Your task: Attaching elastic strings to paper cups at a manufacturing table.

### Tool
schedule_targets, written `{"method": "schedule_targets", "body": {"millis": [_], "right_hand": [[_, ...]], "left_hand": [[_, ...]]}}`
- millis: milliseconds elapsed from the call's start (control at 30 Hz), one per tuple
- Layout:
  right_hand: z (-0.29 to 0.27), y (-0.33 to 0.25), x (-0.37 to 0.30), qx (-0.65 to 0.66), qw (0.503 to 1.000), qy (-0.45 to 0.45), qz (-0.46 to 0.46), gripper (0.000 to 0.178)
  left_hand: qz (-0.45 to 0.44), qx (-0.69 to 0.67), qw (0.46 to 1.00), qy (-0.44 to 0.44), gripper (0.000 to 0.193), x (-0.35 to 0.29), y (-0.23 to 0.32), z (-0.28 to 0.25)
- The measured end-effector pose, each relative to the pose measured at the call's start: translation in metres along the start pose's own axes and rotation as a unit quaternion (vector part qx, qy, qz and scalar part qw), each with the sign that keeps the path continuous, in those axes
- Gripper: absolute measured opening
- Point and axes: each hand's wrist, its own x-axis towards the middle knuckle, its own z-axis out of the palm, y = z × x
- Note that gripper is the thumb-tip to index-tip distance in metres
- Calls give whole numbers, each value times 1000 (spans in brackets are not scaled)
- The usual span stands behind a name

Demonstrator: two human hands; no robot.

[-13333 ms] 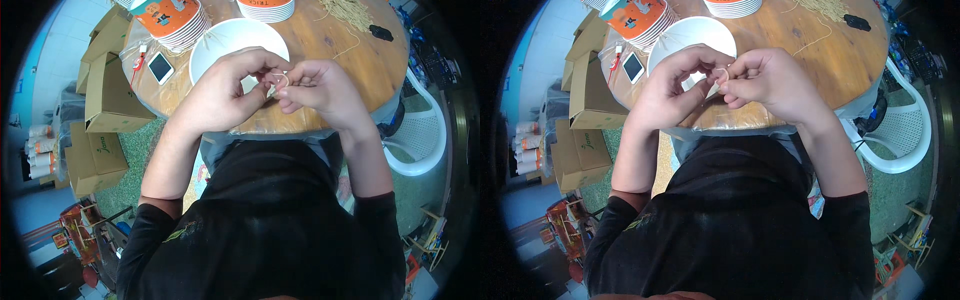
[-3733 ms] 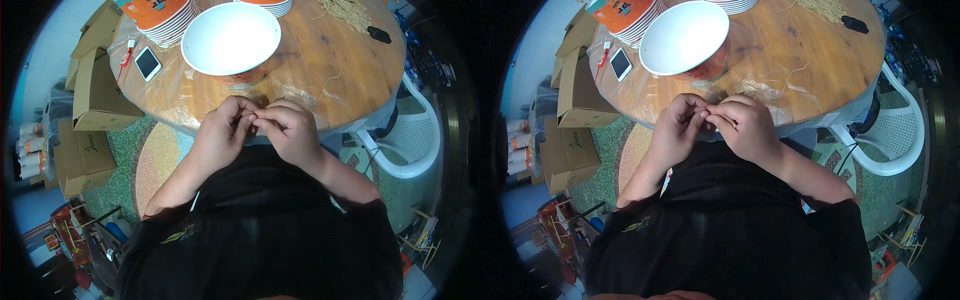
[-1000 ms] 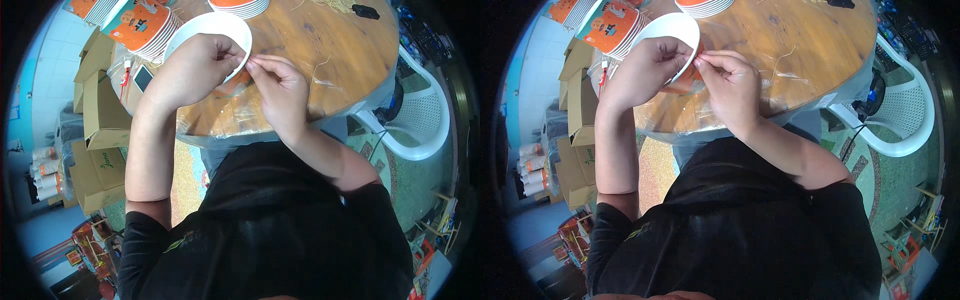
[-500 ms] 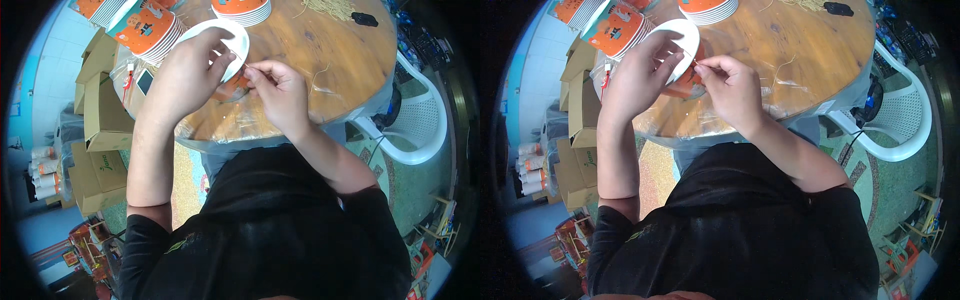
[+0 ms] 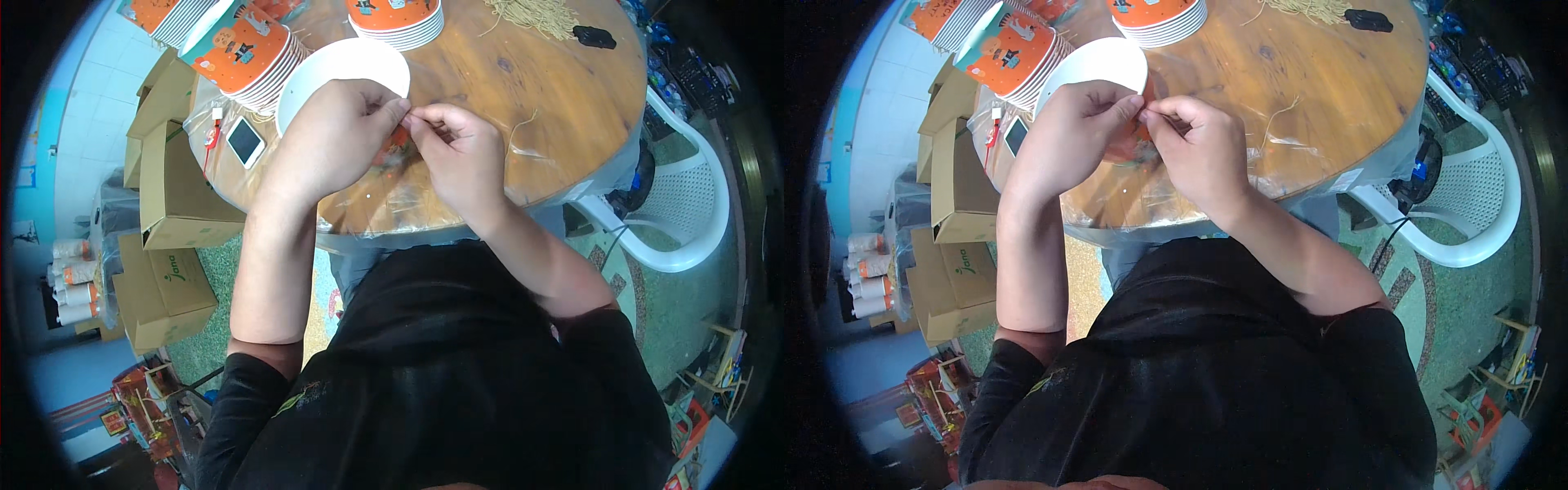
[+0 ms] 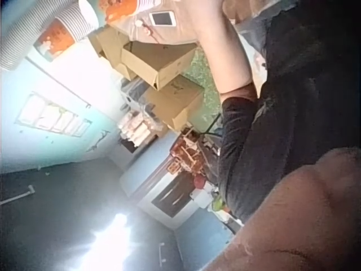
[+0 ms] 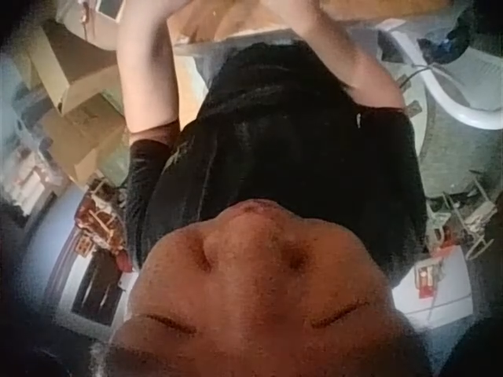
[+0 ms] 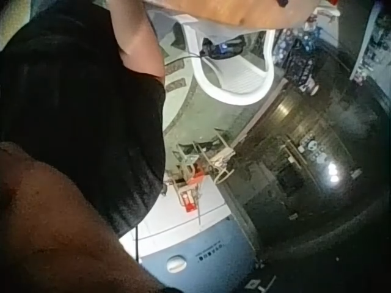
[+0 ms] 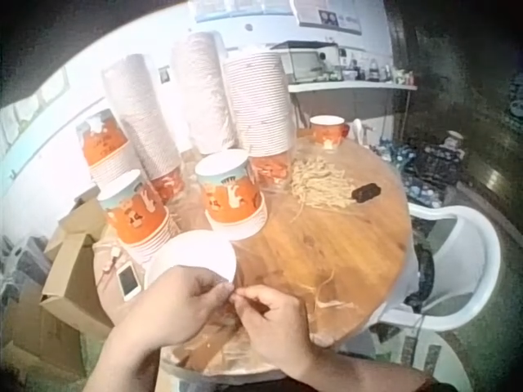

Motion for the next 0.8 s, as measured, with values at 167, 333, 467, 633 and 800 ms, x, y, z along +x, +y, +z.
{"method": "schedule_targets", "body": {"millis": [167, 333, 467, 633, 800], "right_hand": [[-4, -1, 2, -1, 1000, -5, -13, 13], [-8, 0, 3, 26, 999, -24, 5, 14], [-20, -7, 5, 62, 993, -79, 61, 15], [-44, -16, 17, -26, 987, -144, 72, 18], [-66, -37, 54, -258, 933, -221, -119, 16]], "left_hand": [[30, -73, 995, 66, 20, 0, -8, 12], [82, -97, 976, 179, 18, -7, -9, 30], [155, -41, 956, 247, 17, -4, -25, 41], [137, -130, 950, 247, 13, -8, -24, 38], [127, -169, 957, 201, 13, -7, -23, 34]]}}
